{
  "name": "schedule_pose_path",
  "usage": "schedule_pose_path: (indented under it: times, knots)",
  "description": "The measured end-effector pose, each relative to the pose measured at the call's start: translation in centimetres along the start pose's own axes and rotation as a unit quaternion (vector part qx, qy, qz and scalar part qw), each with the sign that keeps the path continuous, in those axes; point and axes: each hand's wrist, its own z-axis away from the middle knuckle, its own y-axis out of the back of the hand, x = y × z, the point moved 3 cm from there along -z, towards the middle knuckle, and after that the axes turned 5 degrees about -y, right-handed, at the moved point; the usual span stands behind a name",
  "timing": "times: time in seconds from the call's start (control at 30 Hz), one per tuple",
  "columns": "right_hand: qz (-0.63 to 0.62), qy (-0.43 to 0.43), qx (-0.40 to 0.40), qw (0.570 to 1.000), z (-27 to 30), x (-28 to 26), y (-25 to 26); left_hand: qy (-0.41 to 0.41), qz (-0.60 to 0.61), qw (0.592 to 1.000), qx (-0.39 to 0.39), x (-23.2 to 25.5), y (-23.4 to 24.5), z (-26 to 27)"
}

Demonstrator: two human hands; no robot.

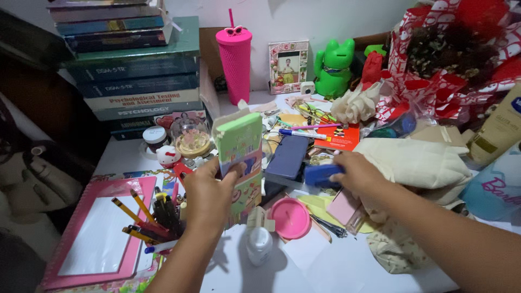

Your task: The person organizes stationery items on a cluttered desk. They open a small box, remove several pens and pencils, and place them into a pink pen holder. The person also handles a stapler and other small items while sorting through the clutter.

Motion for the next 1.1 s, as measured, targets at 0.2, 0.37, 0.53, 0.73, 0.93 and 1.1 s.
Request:
schedule_pose_path:
  times: [0.2, 0.37, 0.53, 0.73, 0.93, 1.1]
  knots:
    - [-0.050, -0.035, 0.143, 0.988, -2.3, 7.3, 6.3, -0.006, 0.073, 0.997, -0.021, 0.9, -2.9, -1.5]
    - [0.034, -0.111, 0.189, 0.975, -2.8, 15.2, 9.2, 0.011, 0.086, 0.995, -0.048, 0.8, -6.5, -2.2]
    - [-0.035, -0.154, 0.191, 0.969, -2.9, 16.9, 8.7, -0.024, 0.101, 0.994, -0.036, 1.4, -8.9, -3.9]
    - [-0.162, -0.134, 0.099, 0.973, -3.2, 16.2, 8.9, 0.006, 0.127, 0.990, -0.053, 1.1, -11.4, -3.9]
    - [0.142, -0.066, 0.237, 0.959, -1.4, 10.2, 10.4, 0.060, 0.136, 0.985, -0.091, -0.2, -13.9, -2.6]
    - [0.121, 0.094, 0.236, 0.960, -1.8, 5.1, 10.0, 0.091, 0.142, 0.978, -0.123, -0.4, -15.8, -3.1]
